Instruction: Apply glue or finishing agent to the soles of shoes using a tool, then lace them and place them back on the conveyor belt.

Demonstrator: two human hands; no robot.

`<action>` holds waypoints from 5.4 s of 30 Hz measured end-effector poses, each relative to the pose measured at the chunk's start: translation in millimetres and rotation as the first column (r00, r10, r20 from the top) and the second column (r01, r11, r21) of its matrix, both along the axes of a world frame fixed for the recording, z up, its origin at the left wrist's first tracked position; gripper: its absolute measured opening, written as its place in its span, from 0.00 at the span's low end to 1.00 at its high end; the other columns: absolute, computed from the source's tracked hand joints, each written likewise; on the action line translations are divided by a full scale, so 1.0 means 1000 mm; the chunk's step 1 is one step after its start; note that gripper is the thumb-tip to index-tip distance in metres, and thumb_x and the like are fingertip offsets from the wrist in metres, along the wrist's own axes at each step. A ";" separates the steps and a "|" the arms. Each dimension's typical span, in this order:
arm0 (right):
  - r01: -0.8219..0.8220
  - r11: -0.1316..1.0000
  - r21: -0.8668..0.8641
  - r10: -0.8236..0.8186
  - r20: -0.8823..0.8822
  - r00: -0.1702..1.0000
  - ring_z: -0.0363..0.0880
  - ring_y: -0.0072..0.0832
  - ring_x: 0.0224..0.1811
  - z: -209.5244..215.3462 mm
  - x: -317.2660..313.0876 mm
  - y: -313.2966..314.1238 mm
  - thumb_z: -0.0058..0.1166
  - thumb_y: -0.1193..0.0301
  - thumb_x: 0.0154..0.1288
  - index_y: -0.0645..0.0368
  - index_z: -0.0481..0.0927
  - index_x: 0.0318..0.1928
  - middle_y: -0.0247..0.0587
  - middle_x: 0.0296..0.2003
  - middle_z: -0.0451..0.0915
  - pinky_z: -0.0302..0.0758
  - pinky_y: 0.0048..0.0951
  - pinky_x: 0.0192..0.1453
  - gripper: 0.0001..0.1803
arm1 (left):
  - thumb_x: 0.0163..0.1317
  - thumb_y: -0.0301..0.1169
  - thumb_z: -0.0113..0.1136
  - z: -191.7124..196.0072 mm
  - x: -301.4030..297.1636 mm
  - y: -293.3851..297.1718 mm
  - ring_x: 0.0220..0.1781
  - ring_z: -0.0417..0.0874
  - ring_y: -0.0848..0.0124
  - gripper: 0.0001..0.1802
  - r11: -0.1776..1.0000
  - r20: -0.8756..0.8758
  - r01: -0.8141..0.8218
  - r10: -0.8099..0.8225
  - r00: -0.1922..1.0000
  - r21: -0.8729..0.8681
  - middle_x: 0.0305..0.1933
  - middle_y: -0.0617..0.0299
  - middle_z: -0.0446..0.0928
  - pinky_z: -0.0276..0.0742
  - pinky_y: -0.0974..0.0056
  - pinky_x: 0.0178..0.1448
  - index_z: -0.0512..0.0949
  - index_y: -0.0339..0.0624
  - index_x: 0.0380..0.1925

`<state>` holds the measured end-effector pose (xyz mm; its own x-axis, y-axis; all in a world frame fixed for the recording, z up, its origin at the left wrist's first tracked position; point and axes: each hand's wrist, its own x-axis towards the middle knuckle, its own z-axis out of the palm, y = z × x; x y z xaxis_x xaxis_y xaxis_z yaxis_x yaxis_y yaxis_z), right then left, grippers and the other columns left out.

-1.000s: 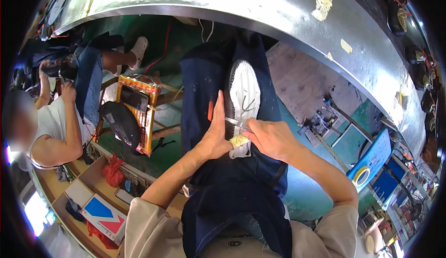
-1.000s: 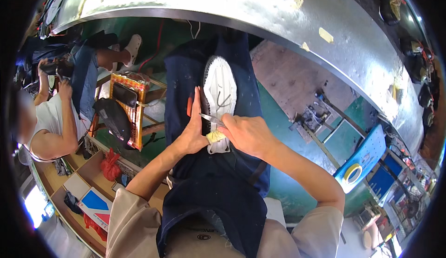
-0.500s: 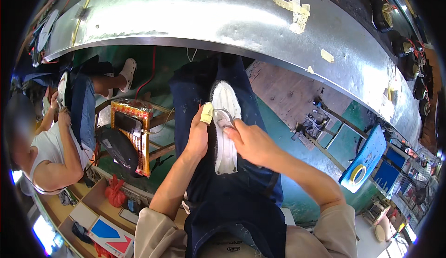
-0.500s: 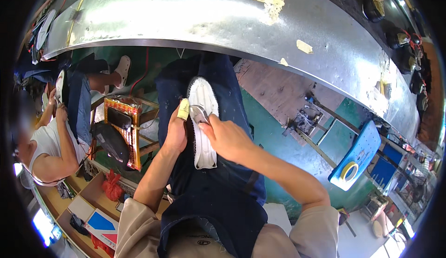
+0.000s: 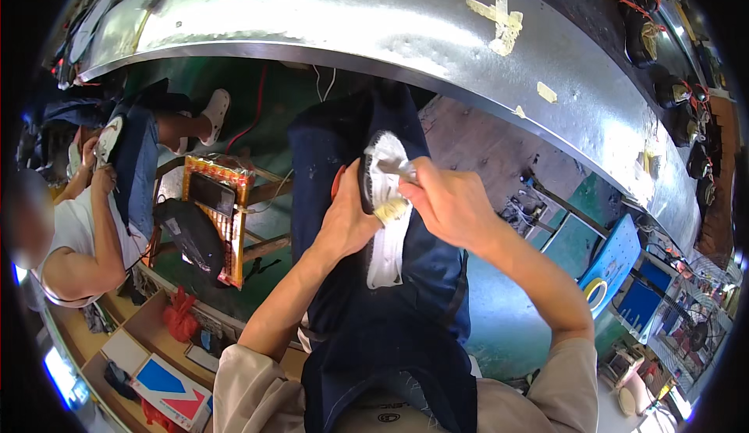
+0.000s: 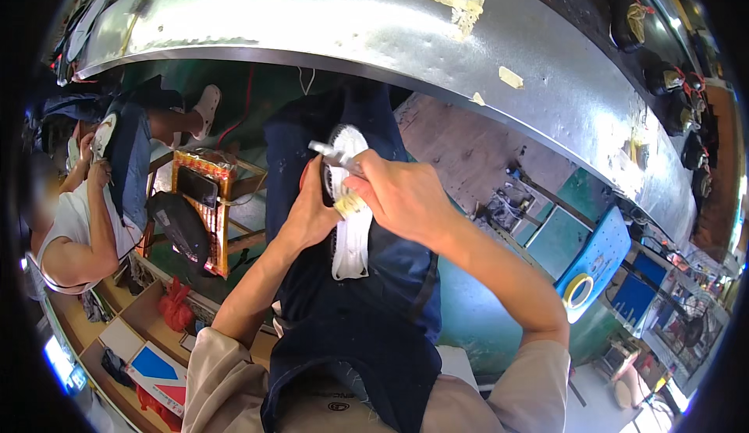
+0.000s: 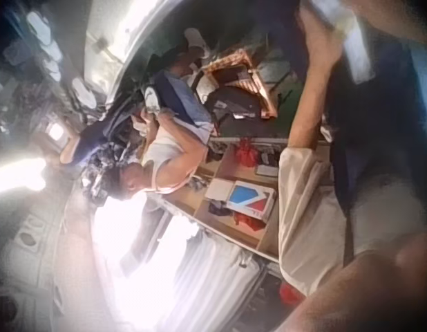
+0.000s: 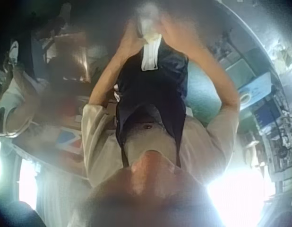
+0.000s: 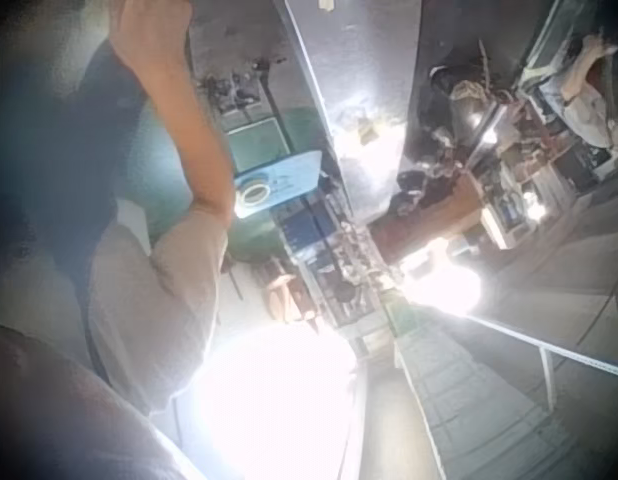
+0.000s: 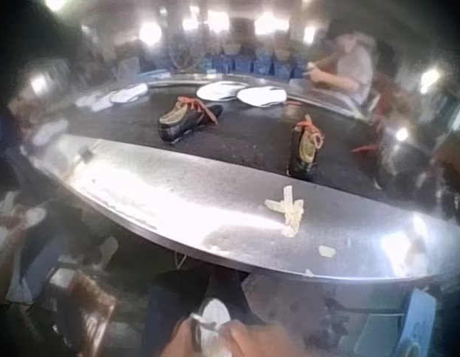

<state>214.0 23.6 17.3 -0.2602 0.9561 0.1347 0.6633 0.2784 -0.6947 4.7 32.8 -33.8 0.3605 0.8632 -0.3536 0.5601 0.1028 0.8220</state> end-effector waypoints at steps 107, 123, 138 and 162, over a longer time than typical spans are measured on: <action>-0.075 0.955 -0.288 0.036 -0.137 0.990 0.90 0.35 0.38 0.024 0.005 -0.035 0.60 0.66 0.74 0.57 0.84 0.48 0.44 0.38 0.90 0.83 0.34 0.43 0.10 | 0.69 0.44 0.64 0.058 -0.028 0.011 0.33 0.88 0.48 0.17 0.856 -0.398 0.459 -0.345 0.850 0.239 0.38 0.51 0.83 0.83 0.46 0.36 0.79 0.45 0.47; 0.115 0.892 -0.437 -0.349 -0.505 0.789 0.91 0.32 0.38 -0.033 -0.020 -0.014 0.62 0.69 0.73 0.59 0.86 0.44 0.44 0.37 0.90 0.84 0.29 0.43 0.07 | 0.66 0.35 0.66 0.066 -0.036 0.018 0.42 0.89 0.68 0.16 0.815 -0.105 0.550 -0.540 0.835 0.181 0.39 0.64 0.86 0.84 0.60 0.43 0.83 0.49 0.53; 0.078 0.926 -0.370 -0.280 -0.530 0.800 0.89 0.30 0.39 -0.043 -0.043 -0.042 0.61 0.63 0.74 0.56 0.82 0.49 0.39 0.40 0.89 0.82 0.31 0.42 0.12 | 0.71 0.33 0.64 0.046 -0.056 0.025 0.19 0.69 0.78 0.11 0.560 0.286 0.048 0.346 0.894 -0.827 0.25 0.71 0.75 0.60 0.71 0.23 0.83 0.41 0.49; 0.047 0.969 -0.243 -0.044 0.016 0.999 0.87 0.47 0.48 -0.033 -0.040 -0.076 0.58 0.49 0.73 0.57 0.79 0.56 0.49 0.47 0.85 0.82 0.46 0.51 0.25 | 0.74 0.28 0.59 -0.008 -0.097 0.020 0.32 0.77 0.79 0.10 0.950 0.109 -0.022 0.059 0.992 -0.311 0.34 0.64 0.79 0.73 0.69 0.39 0.78 0.40 0.51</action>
